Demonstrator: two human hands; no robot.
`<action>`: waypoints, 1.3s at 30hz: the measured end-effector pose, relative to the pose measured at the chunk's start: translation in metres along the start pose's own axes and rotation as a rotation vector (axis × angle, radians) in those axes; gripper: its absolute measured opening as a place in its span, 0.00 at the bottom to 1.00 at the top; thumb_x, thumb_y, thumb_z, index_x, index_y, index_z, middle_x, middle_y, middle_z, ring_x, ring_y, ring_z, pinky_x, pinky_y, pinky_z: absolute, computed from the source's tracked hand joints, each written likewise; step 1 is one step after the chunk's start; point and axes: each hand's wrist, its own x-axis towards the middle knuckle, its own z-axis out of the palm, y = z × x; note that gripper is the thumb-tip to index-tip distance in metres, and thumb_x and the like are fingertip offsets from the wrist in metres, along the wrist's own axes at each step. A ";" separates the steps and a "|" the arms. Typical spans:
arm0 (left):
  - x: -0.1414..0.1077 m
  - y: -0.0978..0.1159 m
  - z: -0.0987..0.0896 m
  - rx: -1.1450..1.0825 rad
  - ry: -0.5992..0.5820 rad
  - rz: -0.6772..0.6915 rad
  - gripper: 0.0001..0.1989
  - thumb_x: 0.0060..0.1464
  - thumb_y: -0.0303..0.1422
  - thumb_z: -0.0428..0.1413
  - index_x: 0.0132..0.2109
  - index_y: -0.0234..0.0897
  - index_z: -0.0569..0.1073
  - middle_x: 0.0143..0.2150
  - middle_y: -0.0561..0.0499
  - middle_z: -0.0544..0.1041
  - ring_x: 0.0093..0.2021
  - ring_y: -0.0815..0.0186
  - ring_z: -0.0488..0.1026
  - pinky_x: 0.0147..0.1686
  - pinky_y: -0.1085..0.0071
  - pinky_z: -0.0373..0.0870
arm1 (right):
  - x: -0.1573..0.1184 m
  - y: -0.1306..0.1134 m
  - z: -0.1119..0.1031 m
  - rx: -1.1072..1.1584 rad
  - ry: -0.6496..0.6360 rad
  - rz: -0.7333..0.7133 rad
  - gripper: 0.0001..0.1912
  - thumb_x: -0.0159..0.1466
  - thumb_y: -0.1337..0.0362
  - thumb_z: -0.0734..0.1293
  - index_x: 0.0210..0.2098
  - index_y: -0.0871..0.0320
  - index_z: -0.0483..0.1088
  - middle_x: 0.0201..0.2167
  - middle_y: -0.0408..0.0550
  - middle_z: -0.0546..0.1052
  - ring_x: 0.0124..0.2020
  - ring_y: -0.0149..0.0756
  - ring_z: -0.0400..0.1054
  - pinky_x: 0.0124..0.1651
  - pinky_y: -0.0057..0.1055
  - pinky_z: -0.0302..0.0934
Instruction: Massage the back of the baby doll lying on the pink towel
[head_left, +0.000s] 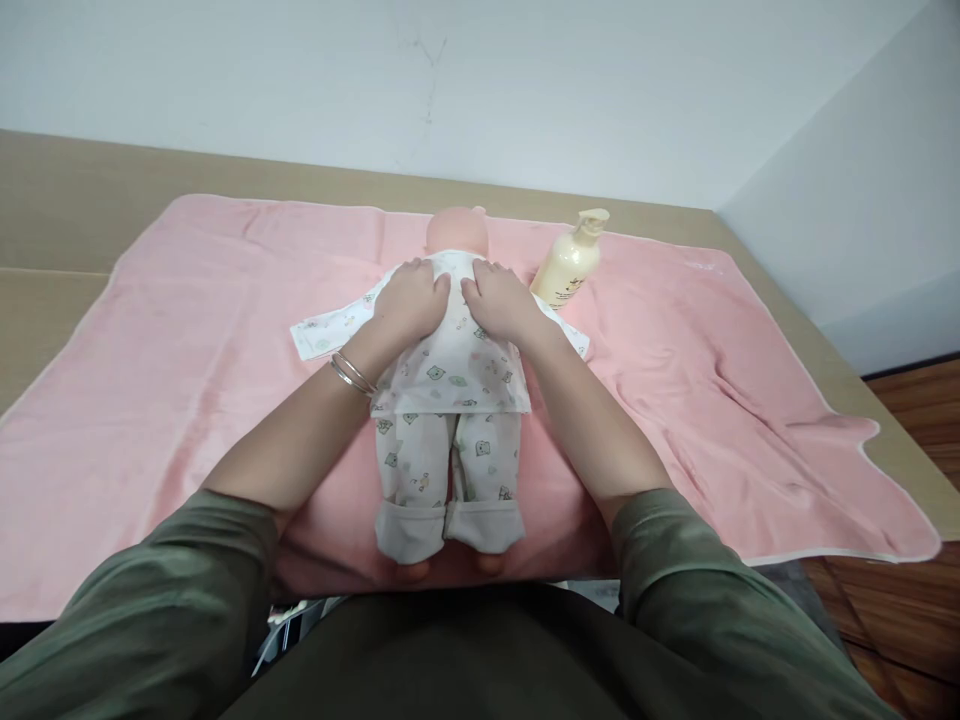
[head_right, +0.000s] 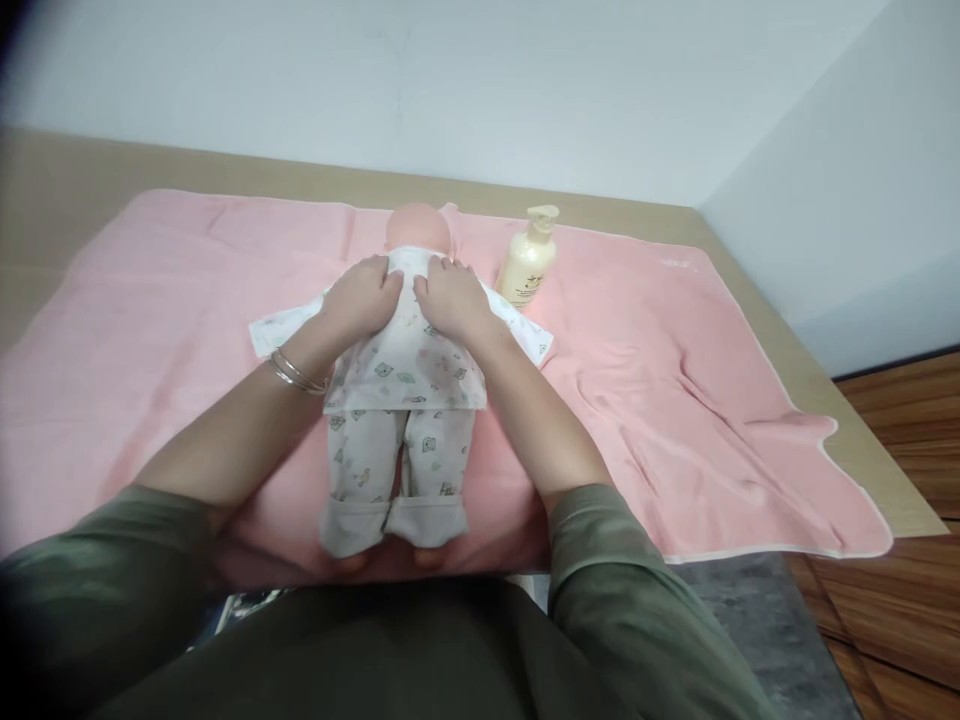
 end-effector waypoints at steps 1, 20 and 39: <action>0.005 -0.005 0.001 -0.030 -0.007 -0.032 0.24 0.71 0.37 0.41 0.58 0.31 0.77 0.61 0.30 0.81 0.63 0.44 0.76 0.67 0.49 0.71 | -0.005 -0.006 -0.004 -0.026 -0.019 0.012 0.28 0.79 0.63 0.50 0.67 0.76 0.66 0.67 0.72 0.73 0.68 0.60 0.68 0.72 0.54 0.60; 0.011 -0.013 0.015 -0.085 0.058 -0.026 0.24 0.71 0.40 0.41 0.57 0.32 0.77 0.58 0.32 0.81 0.63 0.44 0.76 0.68 0.49 0.69 | 0.011 0.014 0.010 0.137 -0.058 0.126 0.46 0.79 0.44 0.52 0.79 0.78 0.48 0.82 0.71 0.47 0.85 0.58 0.37 0.85 0.56 0.32; 0.005 -0.004 0.011 0.000 0.015 0.080 0.23 0.69 0.32 0.41 0.58 0.28 0.76 0.62 0.30 0.78 0.67 0.43 0.72 0.71 0.47 0.64 | -0.009 -0.023 0.011 -0.059 0.039 0.031 0.32 0.78 0.66 0.51 0.75 0.80 0.57 0.77 0.76 0.59 0.80 0.62 0.53 0.82 0.58 0.45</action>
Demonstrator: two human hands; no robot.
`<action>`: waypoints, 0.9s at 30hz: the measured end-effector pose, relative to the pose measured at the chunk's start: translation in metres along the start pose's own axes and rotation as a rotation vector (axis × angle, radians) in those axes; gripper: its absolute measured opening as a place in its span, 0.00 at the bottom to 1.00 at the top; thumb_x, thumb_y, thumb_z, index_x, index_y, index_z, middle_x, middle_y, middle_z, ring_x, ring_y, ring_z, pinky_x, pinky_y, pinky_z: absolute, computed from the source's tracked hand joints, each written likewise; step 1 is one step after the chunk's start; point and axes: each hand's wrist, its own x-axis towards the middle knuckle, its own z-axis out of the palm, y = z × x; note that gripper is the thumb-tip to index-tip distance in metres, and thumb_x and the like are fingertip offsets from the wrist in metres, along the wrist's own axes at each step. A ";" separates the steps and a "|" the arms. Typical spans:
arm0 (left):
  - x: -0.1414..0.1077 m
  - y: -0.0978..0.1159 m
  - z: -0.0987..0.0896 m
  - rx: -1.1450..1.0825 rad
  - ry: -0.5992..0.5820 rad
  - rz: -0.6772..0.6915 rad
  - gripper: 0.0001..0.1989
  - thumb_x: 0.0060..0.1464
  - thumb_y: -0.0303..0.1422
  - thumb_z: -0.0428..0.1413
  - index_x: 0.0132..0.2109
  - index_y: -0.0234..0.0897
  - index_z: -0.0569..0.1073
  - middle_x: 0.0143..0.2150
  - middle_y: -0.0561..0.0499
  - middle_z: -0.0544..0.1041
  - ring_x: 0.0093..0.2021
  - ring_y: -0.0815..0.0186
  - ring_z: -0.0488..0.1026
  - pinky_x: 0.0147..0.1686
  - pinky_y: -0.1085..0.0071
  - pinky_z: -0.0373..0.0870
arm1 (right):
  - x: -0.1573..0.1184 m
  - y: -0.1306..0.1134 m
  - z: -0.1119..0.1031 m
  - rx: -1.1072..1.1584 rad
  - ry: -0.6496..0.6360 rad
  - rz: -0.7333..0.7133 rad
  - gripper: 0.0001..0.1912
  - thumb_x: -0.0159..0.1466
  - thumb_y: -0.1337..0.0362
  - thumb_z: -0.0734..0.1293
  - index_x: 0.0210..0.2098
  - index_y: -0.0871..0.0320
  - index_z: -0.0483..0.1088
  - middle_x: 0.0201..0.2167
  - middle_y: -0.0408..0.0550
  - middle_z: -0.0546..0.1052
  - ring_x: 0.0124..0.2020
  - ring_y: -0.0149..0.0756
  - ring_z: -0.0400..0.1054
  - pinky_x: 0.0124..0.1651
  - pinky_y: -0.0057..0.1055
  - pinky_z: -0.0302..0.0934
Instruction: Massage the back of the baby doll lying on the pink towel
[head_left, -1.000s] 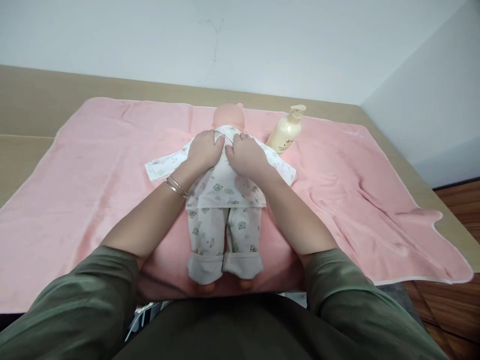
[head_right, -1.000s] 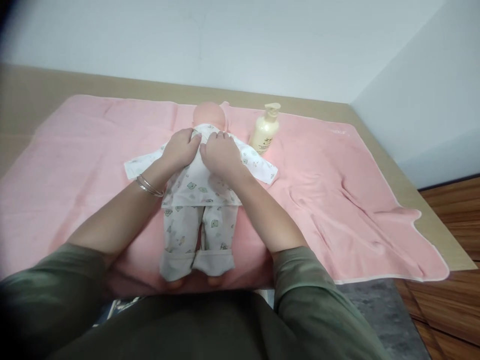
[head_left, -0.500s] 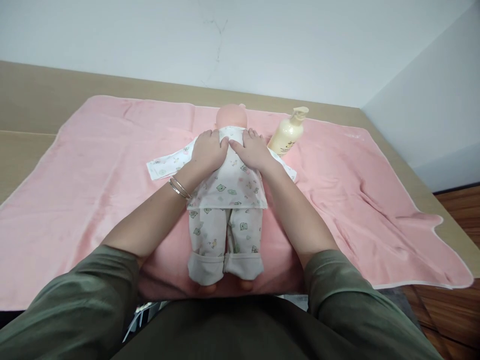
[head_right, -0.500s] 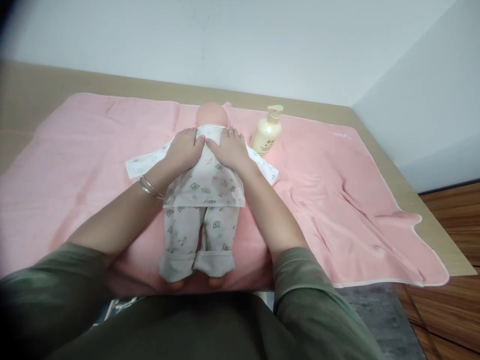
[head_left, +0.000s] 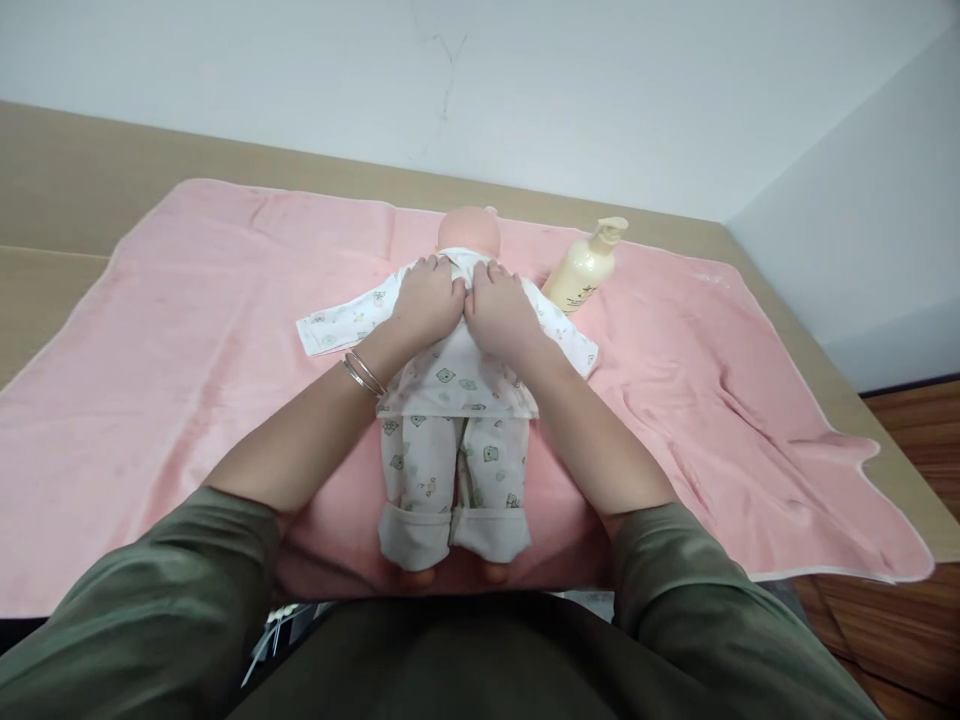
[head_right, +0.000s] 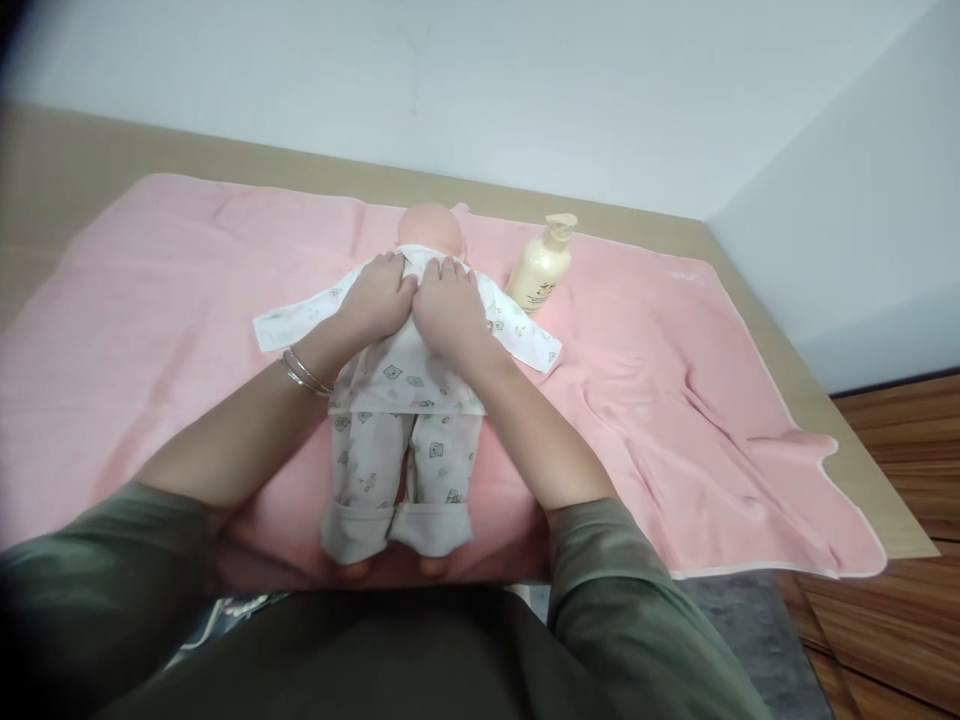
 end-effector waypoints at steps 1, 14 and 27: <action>0.004 -0.004 0.002 -0.018 -0.006 -0.019 0.23 0.70 0.33 0.41 0.59 0.29 0.76 0.62 0.31 0.78 0.67 0.44 0.72 0.71 0.47 0.64 | -0.001 -0.002 0.002 -0.007 0.011 -0.025 0.31 0.77 0.67 0.51 0.75 0.80 0.57 0.77 0.76 0.59 0.80 0.61 0.53 0.82 0.57 0.46; -0.028 0.031 0.001 0.158 -0.033 -0.053 0.27 0.67 0.31 0.43 0.64 0.16 0.70 0.64 0.18 0.75 0.67 0.38 0.72 0.70 0.45 0.63 | 0.035 0.049 0.015 0.251 0.024 0.046 0.32 0.79 0.52 0.54 0.69 0.71 0.64 0.75 0.70 0.65 0.79 0.59 0.56 0.81 0.59 0.46; 0.012 -0.021 -0.012 -0.190 -0.135 -0.121 0.23 0.71 0.37 0.40 0.56 0.33 0.76 0.61 0.32 0.80 0.62 0.48 0.77 0.66 0.51 0.72 | -0.016 -0.021 0.001 -0.047 0.059 0.021 0.33 0.77 0.64 0.54 0.74 0.82 0.57 0.76 0.79 0.61 0.78 0.65 0.56 0.80 0.58 0.49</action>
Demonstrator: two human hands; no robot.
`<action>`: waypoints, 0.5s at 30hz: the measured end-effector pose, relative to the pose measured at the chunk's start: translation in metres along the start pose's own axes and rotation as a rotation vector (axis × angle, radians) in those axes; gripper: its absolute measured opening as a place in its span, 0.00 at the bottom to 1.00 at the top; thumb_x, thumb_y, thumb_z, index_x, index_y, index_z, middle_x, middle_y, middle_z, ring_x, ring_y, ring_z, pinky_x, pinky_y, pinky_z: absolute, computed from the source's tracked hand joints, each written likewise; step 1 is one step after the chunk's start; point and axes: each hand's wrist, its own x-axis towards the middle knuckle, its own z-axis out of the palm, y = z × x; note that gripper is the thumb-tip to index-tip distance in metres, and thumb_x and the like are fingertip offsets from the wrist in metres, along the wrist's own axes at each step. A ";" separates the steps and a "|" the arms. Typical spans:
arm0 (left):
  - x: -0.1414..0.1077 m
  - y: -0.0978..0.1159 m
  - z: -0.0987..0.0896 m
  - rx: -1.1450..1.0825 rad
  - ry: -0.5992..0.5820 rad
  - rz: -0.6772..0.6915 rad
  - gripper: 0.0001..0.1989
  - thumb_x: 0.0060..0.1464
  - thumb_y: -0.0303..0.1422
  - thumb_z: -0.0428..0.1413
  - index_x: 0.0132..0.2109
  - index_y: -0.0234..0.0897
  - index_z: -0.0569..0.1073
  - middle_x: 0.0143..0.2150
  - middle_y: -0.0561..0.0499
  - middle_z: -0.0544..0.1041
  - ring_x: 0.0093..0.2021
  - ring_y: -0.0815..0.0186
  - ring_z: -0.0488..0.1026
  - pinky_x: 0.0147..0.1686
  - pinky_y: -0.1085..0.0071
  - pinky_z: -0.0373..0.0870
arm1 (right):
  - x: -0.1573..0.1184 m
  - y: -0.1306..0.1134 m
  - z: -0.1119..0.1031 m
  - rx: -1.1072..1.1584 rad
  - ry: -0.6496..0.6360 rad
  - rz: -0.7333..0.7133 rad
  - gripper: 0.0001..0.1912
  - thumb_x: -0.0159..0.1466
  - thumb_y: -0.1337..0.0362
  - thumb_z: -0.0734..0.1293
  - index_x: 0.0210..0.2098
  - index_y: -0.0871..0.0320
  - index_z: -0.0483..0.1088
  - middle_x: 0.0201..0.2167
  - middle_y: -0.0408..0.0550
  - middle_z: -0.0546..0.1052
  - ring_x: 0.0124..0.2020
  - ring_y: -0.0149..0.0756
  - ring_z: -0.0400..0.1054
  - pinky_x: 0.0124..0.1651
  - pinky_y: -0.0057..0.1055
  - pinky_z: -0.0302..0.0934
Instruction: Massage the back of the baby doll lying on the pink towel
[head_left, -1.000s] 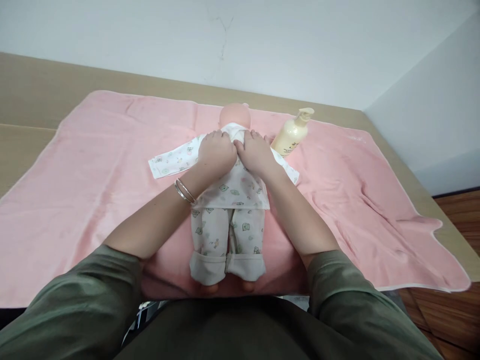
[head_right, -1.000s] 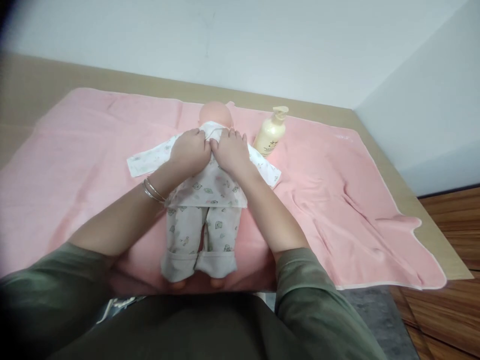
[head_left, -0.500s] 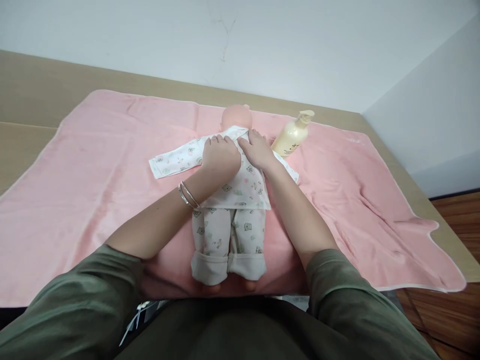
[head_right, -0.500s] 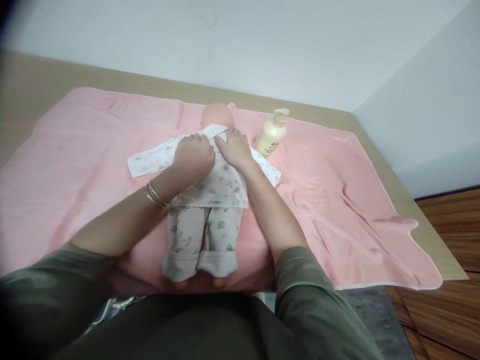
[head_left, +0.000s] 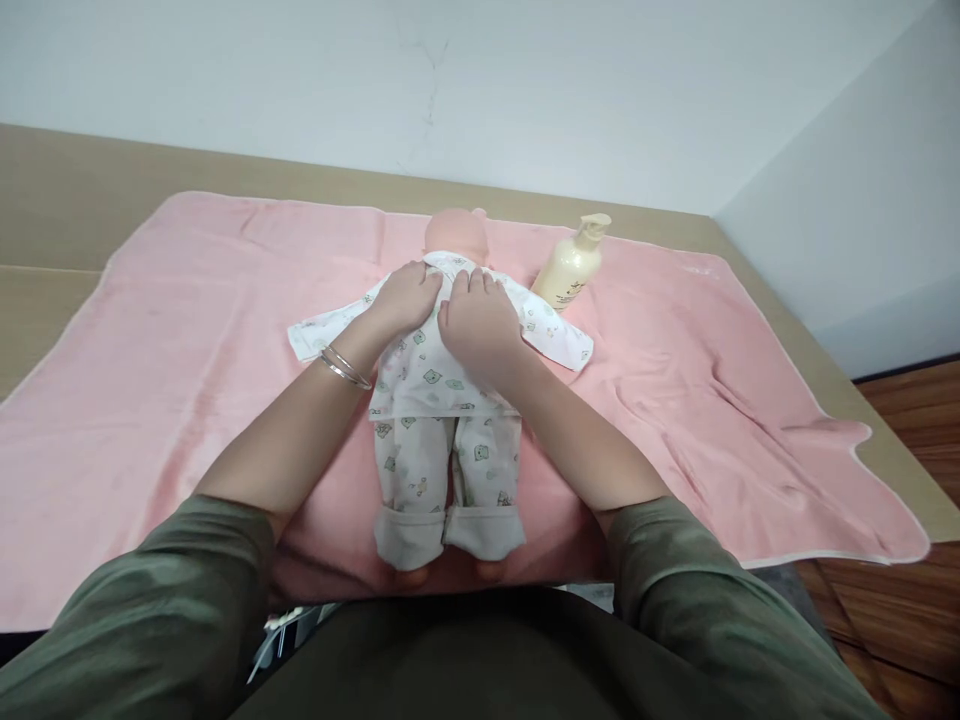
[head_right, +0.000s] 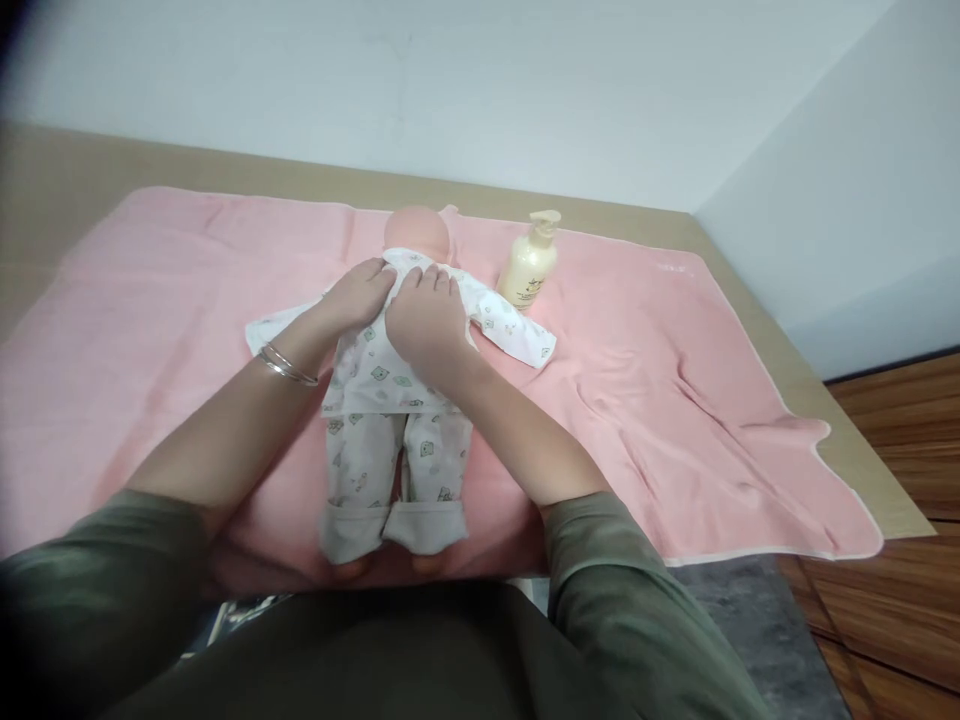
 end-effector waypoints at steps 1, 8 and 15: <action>-0.002 0.001 0.003 0.052 0.026 0.013 0.23 0.71 0.36 0.39 0.56 0.33 0.76 0.60 0.31 0.80 0.62 0.47 0.77 0.67 0.50 0.72 | 0.001 0.001 0.000 0.000 -0.008 -0.002 0.33 0.76 0.64 0.54 0.73 0.82 0.58 0.75 0.80 0.61 0.78 0.65 0.57 0.80 0.57 0.49; -0.033 0.023 0.013 0.386 0.048 0.119 0.24 0.69 0.31 0.43 0.62 0.23 0.74 0.60 0.24 0.78 0.65 0.40 0.75 0.67 0.44 0.70 | 0.039 0.049 0.003 0.211 -0.059 0.035 0.29 0.78 0.58 0.51 0.65 0.71 0.69 0.68 0.69 0.74 0.72 0.57 0.66 0.77 0.55 0.56; -0.026 0.027 0.004 0.275 0.011 0.039 0.24 0.70 0.33 0.43 0.59 0.24 0.76 0.59 0.24 0.79 0.63 0.41 0.76 0.66 0.46 0.71 | 0.038 0.045 0.007 0.149 -0.028 0.091 0.31 0.80 0.58 0.51 0.69 0.74 0.67 0.73 0.73 0.68 0.76 0.60 0.60 0.80 0.61 0.49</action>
